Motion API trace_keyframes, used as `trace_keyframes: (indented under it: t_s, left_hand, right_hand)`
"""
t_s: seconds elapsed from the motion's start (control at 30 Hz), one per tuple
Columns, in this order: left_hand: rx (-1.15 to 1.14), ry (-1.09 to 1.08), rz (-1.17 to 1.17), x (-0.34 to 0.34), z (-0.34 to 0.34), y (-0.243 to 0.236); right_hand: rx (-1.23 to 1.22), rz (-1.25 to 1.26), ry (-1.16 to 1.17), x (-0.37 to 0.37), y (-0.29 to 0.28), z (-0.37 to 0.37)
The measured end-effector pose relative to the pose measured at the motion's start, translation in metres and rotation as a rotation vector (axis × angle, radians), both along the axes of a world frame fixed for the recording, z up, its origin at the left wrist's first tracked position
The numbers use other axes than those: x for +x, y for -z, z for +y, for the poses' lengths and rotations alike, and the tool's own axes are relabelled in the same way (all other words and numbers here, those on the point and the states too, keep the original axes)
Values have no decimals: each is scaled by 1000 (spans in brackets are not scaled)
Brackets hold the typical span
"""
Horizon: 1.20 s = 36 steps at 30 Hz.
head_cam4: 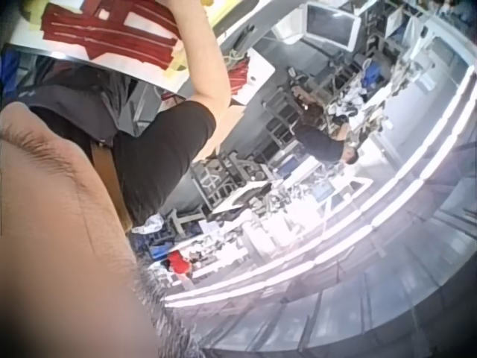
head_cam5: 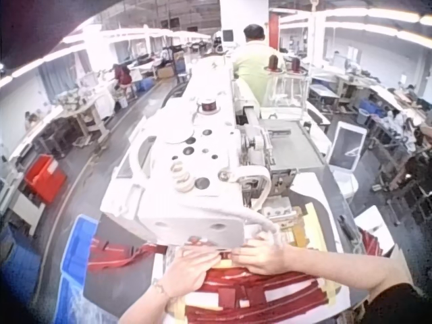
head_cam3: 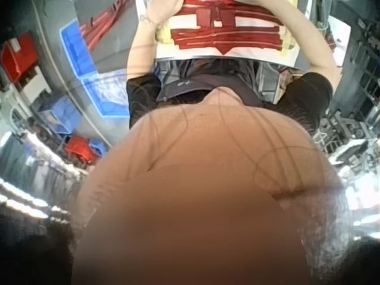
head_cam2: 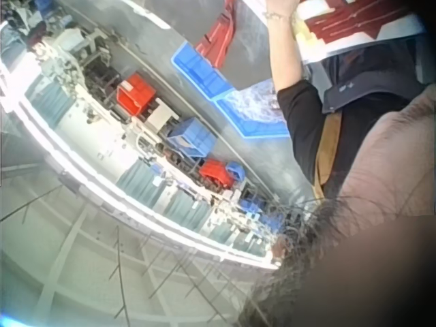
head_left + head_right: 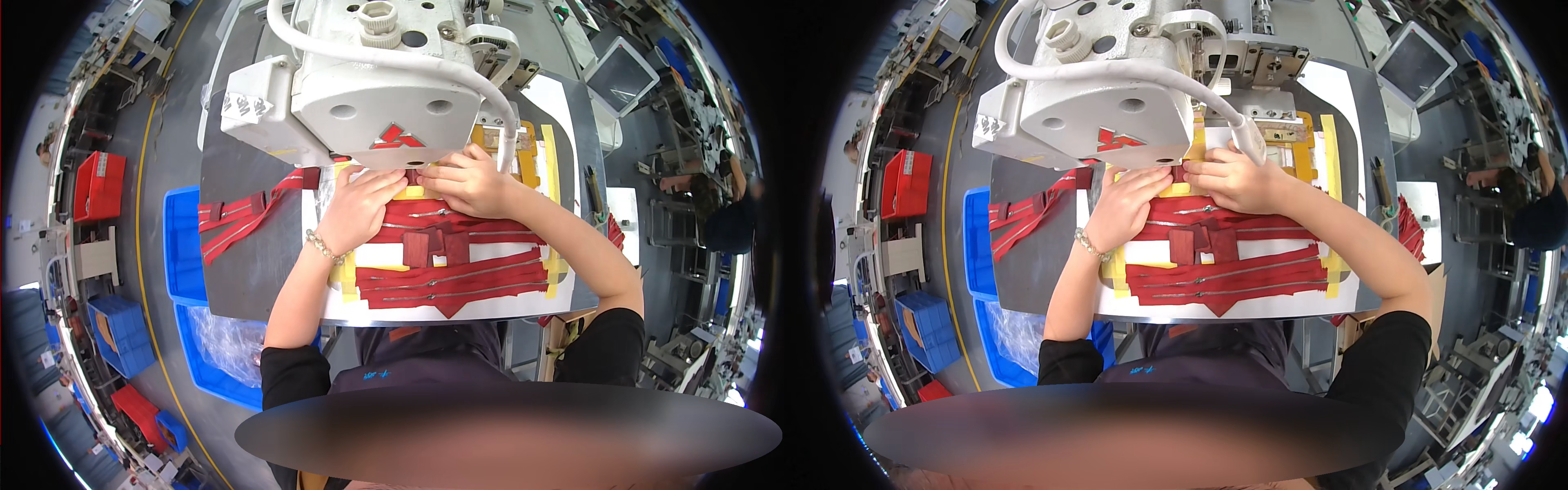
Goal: The recorder is aligning zippers on a jig and processing them through an industrial sewing machine.
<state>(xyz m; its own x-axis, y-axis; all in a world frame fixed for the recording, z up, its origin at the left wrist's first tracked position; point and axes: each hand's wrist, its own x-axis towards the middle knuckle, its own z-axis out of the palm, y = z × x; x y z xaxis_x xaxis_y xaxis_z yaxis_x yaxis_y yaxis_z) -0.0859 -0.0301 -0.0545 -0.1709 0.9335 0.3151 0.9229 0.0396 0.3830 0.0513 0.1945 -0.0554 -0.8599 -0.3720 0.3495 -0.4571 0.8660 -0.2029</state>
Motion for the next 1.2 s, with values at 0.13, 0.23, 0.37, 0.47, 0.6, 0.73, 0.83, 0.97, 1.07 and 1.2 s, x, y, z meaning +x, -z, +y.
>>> trace_keyframes:
  t_s: [0.13, 0.23, 0.37, 0.47, 0.6, 0.73, 0.83, 0.97, 1.07, 1.2]
  left_hand:
    - [14, -11, 9, 1, 2, 1]
    - [26, -18, 19, 1, 2, 1]
    - [21, -11, 23, -1, 2, 1]
    - [40, -7, 18, 0, 1, 3]
    - [11, 2, 3, -2, 0, 3]
    - [63, -13, 90, 2, 0, -3]
    - [65, -115, 80, 16, -13, -17]
    - [-74, 142, -226, 61, -48, -37]
    - [-52, 152, -329, 92, -61, -27]
    - [-101, -32, -321, 107, -69, -19]
  right_hand:
    - [82, 78, 11, -2, 0, -4]
    - [88, 60, 10, -3, -4, -5]
    - [-24, 20, 90, 8, -8, -7]
    - [-106, 45, 161, 31, -20, -19]
    - [-282, 15, 184, 70, -33, -59]
    - [-202, -117, 207, 103, -26, -84]
    - [-235, -146, 308, 121, -29, -91]
    - [-271, -174, 444, 142, -31, -91]
    - [-303, -185, 502, 150, -26, -92]
    - [-341, -148, 504, 152, -20, -97]
